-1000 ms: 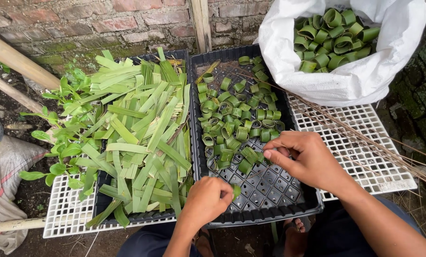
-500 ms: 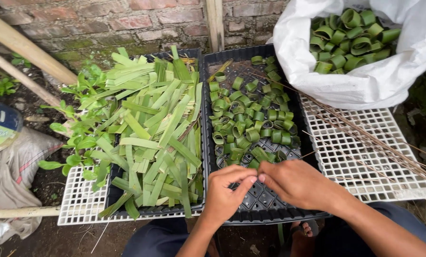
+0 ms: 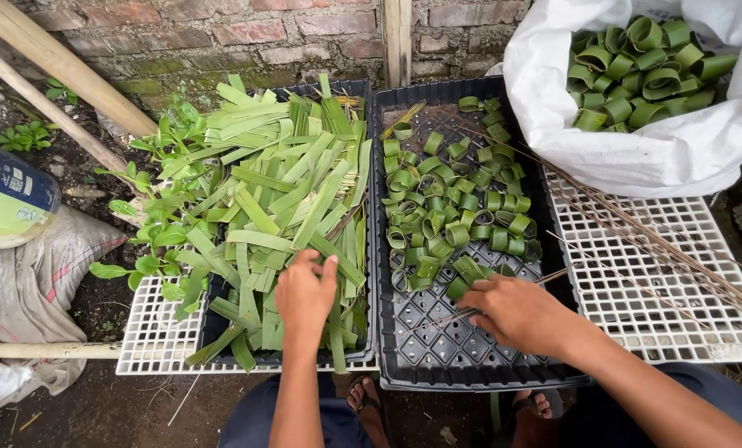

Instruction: Manually assembling small circular containers by folding leaf strips and securing them with thin wooden skewers.

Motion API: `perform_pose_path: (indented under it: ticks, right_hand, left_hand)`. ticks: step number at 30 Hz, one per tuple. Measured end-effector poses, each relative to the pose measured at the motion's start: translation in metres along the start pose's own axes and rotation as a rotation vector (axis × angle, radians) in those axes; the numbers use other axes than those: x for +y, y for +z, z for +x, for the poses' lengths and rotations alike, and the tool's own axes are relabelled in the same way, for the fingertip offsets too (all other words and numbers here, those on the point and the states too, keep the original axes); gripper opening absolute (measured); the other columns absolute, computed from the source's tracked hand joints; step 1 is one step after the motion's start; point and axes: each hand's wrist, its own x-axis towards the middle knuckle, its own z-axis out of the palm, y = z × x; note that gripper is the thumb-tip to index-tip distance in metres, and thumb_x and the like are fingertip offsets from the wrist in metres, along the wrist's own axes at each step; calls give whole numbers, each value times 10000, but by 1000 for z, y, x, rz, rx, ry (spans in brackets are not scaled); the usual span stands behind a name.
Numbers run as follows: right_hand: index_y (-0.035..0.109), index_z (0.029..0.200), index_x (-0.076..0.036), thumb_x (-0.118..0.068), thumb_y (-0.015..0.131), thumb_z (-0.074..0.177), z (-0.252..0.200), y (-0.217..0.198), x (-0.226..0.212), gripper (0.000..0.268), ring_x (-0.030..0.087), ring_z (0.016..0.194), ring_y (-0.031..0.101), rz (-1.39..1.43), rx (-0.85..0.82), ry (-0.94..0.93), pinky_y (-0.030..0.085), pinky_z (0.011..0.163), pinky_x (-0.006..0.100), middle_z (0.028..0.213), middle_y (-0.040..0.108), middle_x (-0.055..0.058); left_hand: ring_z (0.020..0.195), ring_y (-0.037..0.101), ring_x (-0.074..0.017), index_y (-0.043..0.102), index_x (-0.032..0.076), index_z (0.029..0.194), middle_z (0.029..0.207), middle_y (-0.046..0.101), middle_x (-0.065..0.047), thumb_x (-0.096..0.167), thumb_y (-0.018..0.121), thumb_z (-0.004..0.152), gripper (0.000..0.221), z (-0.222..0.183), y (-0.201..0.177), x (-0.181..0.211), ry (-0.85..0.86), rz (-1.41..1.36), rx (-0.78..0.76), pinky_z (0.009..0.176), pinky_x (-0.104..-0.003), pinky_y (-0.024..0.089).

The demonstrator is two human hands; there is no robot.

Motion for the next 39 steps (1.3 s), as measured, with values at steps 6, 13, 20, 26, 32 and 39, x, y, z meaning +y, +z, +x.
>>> perform_pose_path:
  ticks: [6,13,20,26,32,39]
  right_hand:
    - [618,1196,-184,-401,590,990,0,-3,-9,300,302,1143,625,-84,-74,5,543,928,446,1224,655,37]
    - [622,1258,-150,-302,592,994,-3,-13,-18,306,297,1043,682,62,94,-60,536,878,432,1080,713,61]
    - [708,1134,-4,-205,531,1029,4,12,-32,288,216,815,751,1115,215,-183,611,759,382,881,794,133]
    - [752,880,-10,-135,694,953,9,22,-33,155,131,589,680,1194,343,-81,568,598,278,639,762,89]
    - [759,863,-75,-156,703,927,15,31,-22,117,185,518,650,899,455,-62,540,559,312,607,758,74]
    - [673,1174,-92,-105,637,936,46,0,4,241,324,1027,608,-33,616,-60,515,814,418,1106,673,103]
  left_hand:
    - [724,677,-295,594,-60,1278,943,765,-208,21,703,910,393,6,13,5,-57,-345,101,759,-465,520]
    - [595,489,-88,604,-22,1207,877,603,-69,12,596,982,227,-19,31,8,-92,-1081,-226,450,-210,447]
    - [541,539,-107,706,-52,1024,785,599,-71,3,644,935,122,-44,80,14,105,-1348,-557,399,-215,467]
    - [707,647,-154,664,-76,1229,984,734,-184,92,657,938,336,-54,59,33,255,-1263,-480,556,-257,549]
    - [661,726,-195,774,-46,1026,795,769,-188,79,757,888,187,-46,43,27,272,-976,-252,575,-313,634]
    - [547,684,-177,744,-104,927,716,719,-196,-12,726,885,103,-20,8,12,162,-975,71,491,-283,641]
